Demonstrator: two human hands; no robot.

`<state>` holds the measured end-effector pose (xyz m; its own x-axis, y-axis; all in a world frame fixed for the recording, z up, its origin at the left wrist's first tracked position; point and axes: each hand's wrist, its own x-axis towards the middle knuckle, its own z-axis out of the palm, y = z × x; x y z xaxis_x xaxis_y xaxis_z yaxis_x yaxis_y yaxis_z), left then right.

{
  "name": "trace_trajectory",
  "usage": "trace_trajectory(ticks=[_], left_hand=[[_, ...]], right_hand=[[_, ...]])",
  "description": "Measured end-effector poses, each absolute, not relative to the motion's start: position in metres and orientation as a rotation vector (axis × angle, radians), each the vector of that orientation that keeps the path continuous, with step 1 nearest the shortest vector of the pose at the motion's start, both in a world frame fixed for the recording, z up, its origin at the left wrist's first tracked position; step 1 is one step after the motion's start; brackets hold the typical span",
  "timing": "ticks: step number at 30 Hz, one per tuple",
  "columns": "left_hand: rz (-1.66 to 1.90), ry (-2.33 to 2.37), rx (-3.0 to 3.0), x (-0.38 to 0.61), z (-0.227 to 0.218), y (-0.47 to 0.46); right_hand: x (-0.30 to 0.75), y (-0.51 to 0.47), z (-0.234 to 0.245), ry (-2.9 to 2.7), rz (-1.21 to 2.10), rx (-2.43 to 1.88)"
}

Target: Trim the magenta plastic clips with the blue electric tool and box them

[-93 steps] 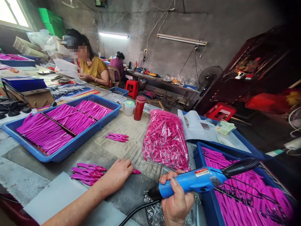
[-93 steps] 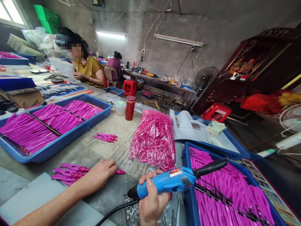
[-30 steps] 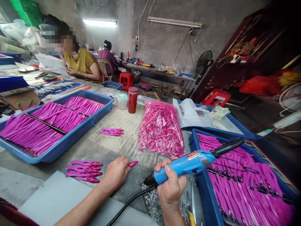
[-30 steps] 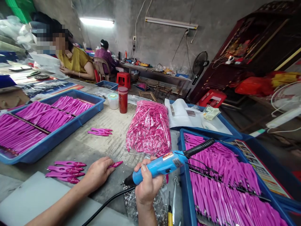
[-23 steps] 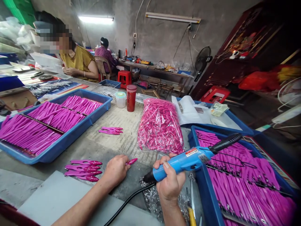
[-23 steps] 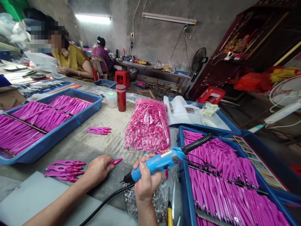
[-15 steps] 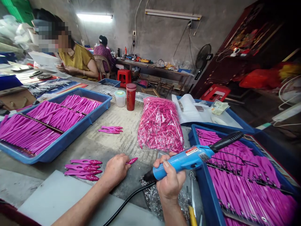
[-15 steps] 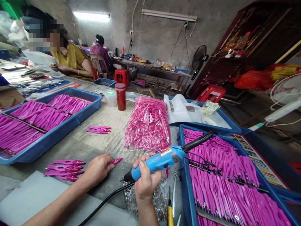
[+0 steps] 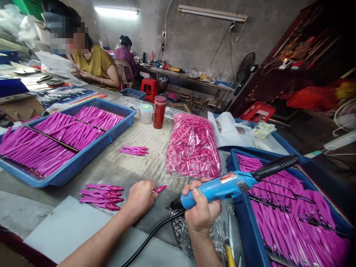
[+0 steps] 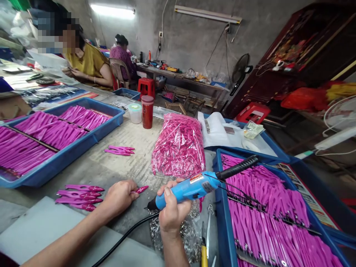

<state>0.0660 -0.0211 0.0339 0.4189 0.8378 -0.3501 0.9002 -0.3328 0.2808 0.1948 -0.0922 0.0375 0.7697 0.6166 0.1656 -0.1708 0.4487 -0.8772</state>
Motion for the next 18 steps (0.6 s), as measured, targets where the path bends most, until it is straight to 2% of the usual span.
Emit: trace_trajectory(ticks=[12,18], left_hand=[[-0.218,1.387,2.363,0.067,0.028,-0.033],[-0.114,1.356,2.409,0.065,0.020,-0.035]], right_hand=[[0.180,-0.058,0.048,-0.652,0.444,-0.992],[0.176,-0.051,0.047,-0.672,0.468,-1.001]])
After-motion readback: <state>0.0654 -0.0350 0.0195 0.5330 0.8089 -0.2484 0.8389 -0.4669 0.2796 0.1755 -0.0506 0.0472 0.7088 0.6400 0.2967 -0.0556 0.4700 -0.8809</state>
